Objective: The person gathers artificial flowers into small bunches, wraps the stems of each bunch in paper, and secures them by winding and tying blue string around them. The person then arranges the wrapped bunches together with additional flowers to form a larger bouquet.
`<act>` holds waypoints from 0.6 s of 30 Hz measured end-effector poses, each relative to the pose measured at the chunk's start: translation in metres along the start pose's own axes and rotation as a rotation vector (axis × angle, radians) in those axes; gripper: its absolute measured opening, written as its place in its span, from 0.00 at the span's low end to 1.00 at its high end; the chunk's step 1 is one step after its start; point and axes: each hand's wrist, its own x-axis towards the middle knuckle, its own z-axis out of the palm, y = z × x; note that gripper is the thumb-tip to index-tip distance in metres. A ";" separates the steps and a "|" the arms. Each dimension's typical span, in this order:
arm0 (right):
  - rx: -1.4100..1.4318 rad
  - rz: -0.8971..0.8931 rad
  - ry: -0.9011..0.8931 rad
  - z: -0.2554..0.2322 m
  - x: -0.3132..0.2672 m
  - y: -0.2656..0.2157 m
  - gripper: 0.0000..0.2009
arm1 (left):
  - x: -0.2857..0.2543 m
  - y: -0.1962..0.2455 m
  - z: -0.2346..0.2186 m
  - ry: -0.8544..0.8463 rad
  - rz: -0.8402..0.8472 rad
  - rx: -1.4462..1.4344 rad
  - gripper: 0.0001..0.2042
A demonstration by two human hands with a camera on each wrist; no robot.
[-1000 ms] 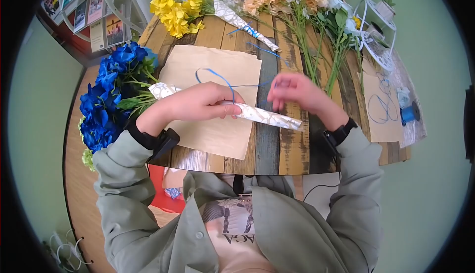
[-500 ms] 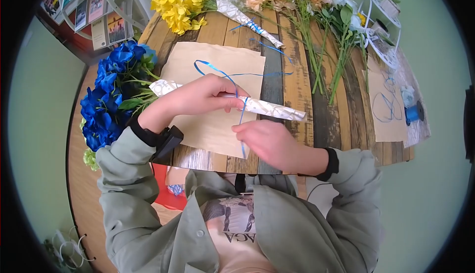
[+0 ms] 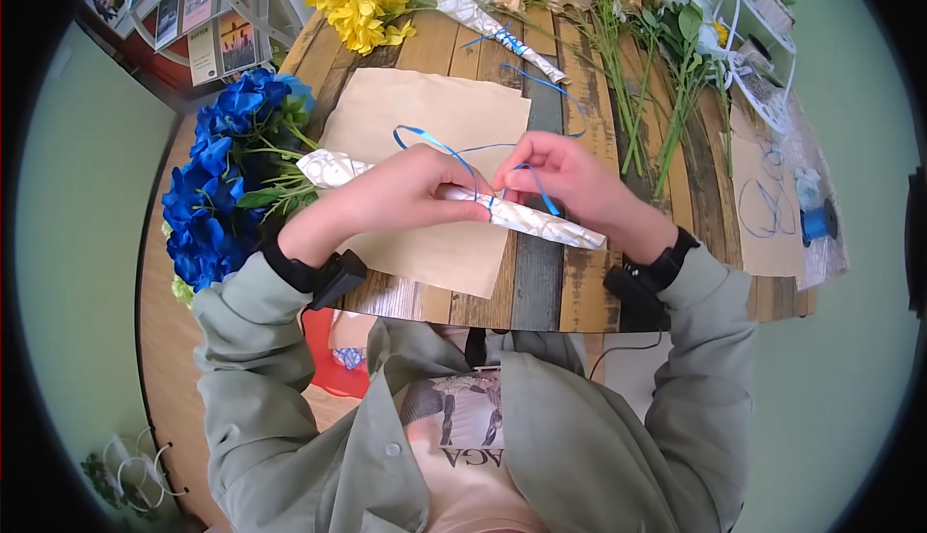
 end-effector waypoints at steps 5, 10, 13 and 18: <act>-0.791 -0.142 0.013 0.029 -0.012 -0.033 0.04 | 0.007 -0.009 0.005 0.027 -0.003 0.200 0.12; -1.444 -0.561 -0.034 0.040 -0.028 -0.023 0.07 | 0.013 -0.017 0.006 0.019 -0.005 0.098 0.11; -1.086 -0.416 -0.056 0.022 -0.034 -0.026 0.06 | 0.011 -0.012 0.006 -0.006 -0.007 0.106 0.11; -0.413 -0.013 0.023 -0.014 -0.021 -0.029 0.08 | 0.011 -0.019 0.012 0.036 0.113 0.130 0.11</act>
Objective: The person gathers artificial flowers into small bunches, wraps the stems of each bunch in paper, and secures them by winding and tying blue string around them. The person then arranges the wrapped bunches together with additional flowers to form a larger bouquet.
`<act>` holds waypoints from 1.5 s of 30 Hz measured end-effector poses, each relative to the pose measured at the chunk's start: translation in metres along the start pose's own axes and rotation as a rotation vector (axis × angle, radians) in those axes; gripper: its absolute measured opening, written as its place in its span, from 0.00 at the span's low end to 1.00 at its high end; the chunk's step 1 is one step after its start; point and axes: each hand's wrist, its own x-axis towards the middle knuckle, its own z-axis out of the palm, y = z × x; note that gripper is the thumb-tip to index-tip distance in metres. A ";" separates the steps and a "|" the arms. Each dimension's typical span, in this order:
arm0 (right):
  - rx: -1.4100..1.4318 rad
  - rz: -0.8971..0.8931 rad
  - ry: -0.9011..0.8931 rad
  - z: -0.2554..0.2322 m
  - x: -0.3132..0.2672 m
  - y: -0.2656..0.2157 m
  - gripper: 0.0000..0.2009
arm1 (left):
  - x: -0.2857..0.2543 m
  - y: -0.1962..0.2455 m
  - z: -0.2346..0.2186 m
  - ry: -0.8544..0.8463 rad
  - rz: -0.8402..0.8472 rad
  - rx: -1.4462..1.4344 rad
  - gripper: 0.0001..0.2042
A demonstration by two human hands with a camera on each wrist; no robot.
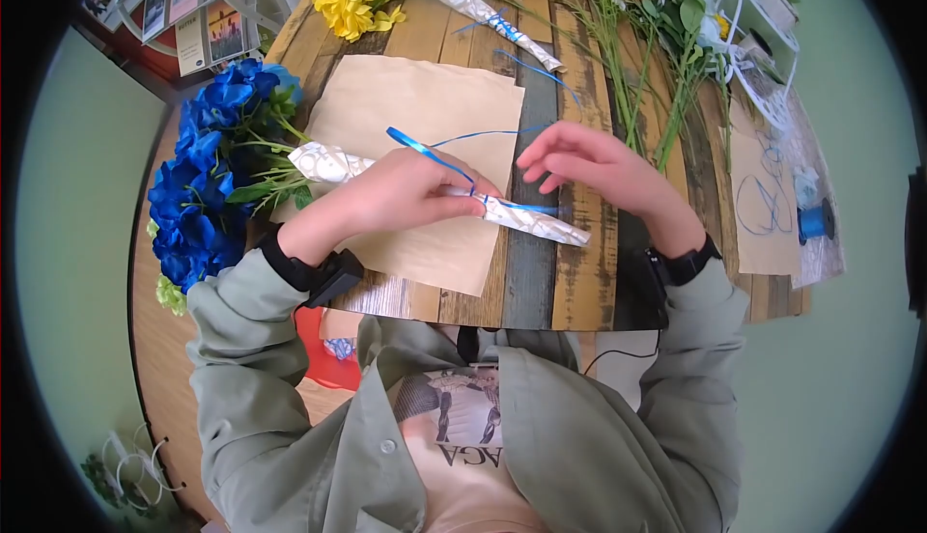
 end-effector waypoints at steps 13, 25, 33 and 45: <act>0.240 0.460 -0.323 0.024 0.013 0.007 0.13 | -0.004 0.004 0.005 0.067 -0.009 0.126 0.11; -0.249 0.008 0.167 0.060 -0.005 0.038 0.11 | 0.005 0.008 -0.006 0.183 0.298 0.319 0.10; -0.884 -0.217 0.186 0.066 -0.008 0.013 0.14 | 0.041 -0.008 -0.022 0.087 0.096 0.626 0.15; -0.835 -0.301 0.014 0.052 0.006 -0.004 0.11 | 0.074 -0.022 -0.034 -0.270 -0.519 0.164 0.16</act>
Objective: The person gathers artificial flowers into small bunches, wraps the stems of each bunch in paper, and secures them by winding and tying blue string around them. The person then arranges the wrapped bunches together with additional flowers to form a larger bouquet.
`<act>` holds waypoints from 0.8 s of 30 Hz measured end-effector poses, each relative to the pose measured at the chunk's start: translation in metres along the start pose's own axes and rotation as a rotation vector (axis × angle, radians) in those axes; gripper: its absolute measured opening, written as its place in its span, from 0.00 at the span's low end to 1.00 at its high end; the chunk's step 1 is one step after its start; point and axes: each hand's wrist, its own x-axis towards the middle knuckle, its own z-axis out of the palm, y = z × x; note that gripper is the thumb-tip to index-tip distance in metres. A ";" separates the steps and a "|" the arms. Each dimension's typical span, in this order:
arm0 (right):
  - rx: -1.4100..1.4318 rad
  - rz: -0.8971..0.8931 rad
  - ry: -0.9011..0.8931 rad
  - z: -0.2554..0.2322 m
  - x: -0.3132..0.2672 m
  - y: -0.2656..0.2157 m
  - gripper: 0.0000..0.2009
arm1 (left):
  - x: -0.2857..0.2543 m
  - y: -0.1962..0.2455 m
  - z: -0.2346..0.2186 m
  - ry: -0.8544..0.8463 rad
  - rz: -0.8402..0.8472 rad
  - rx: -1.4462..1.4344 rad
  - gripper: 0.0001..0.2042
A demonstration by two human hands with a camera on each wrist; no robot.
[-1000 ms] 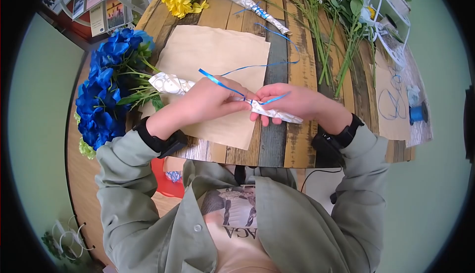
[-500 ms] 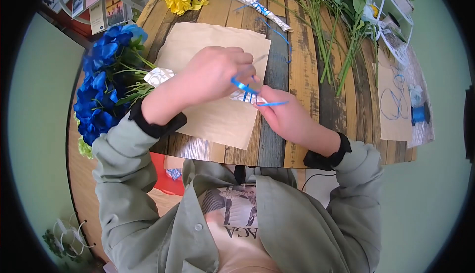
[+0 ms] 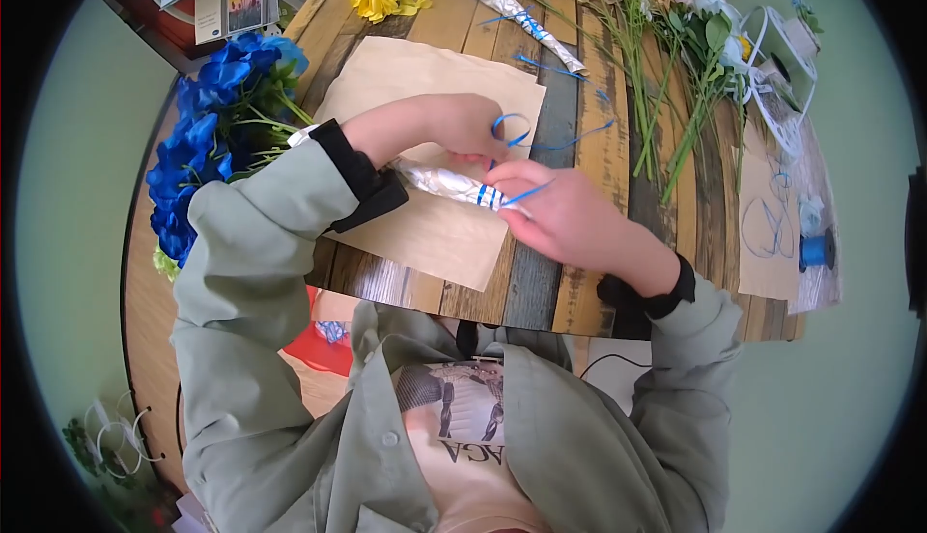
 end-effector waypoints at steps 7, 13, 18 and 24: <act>0.273 -0.115 0.041 0.002 0.016 0.034 0.13 | -0.091 0.028 0.020 0.742 0.124 0.139 0.14; 0.668 0.229 -0.148 -0.005 0.017 0.024 0.12 | -0.112 -0.026 0.084 0.350 0.114 0.126 0.18; 0.903 0.436 -0.268 -0.014 0.021 0.011 0.14 | -0.082 -0.012 0.102 0.315 0.225 -1.258 0.19; 0.629 0.473 -0.256 -0.022 0.021 -0.003 0.12 | -0.095 -0.018 0.110 0.397 0.384 -0.543 0.06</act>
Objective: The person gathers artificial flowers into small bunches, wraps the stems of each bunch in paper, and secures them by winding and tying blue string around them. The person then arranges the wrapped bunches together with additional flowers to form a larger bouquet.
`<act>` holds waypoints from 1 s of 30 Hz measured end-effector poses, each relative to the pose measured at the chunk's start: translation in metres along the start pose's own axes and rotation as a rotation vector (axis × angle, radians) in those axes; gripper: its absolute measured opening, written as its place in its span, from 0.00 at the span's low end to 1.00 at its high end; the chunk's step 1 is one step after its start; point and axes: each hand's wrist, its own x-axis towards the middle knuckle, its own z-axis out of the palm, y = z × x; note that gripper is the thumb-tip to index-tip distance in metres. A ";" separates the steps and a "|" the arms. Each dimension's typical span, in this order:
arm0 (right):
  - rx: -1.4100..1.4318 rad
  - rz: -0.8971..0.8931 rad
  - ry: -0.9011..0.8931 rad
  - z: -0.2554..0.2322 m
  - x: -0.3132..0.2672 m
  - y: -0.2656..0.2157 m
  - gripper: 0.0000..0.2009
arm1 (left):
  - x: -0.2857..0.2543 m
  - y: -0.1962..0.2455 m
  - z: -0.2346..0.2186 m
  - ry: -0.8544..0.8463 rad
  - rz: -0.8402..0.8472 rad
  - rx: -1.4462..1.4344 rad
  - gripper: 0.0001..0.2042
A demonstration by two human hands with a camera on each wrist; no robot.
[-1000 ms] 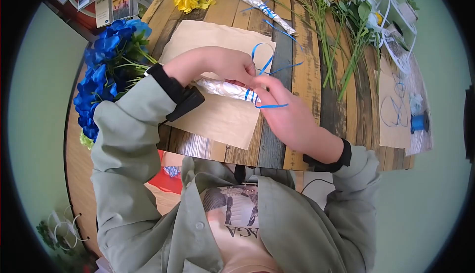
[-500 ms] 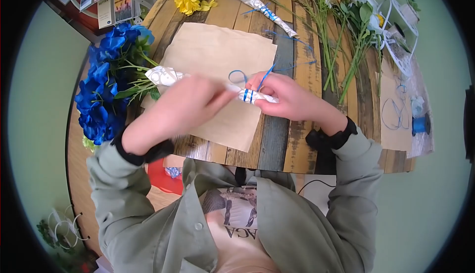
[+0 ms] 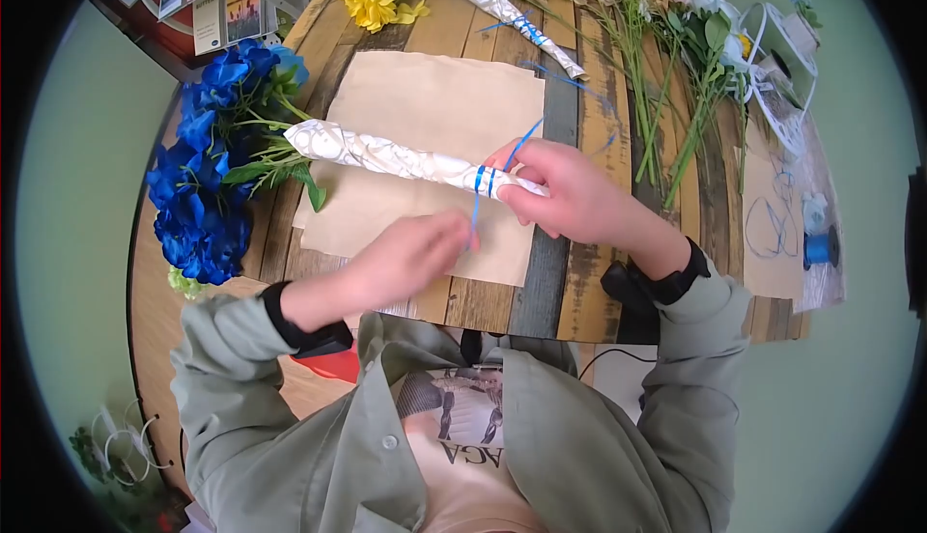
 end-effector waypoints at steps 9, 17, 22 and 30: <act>-0.471 -0.472 0.326 0.021 0.001 0.035 0.09 | -0.025 0.065 -0.023 -0.128 0.278 0.707 0.05; -0.707 -0.494 0.380 0.042 0.002 0.045 0.11 | 0.022 0.105 -0.063 -0.037 0.366 1.292 0.05; -0.729 -0.469 0.413 0.053 -0.007 0.016 0.13 | 0.089 0.090 -0.079 -0.037 0.503 1.515 0.07; -0.851 -0.537 0.200 0.022 0.001 0.023 0.13 | 0.136 0.074 -0.092 -0.049 0.563 1.600 0.10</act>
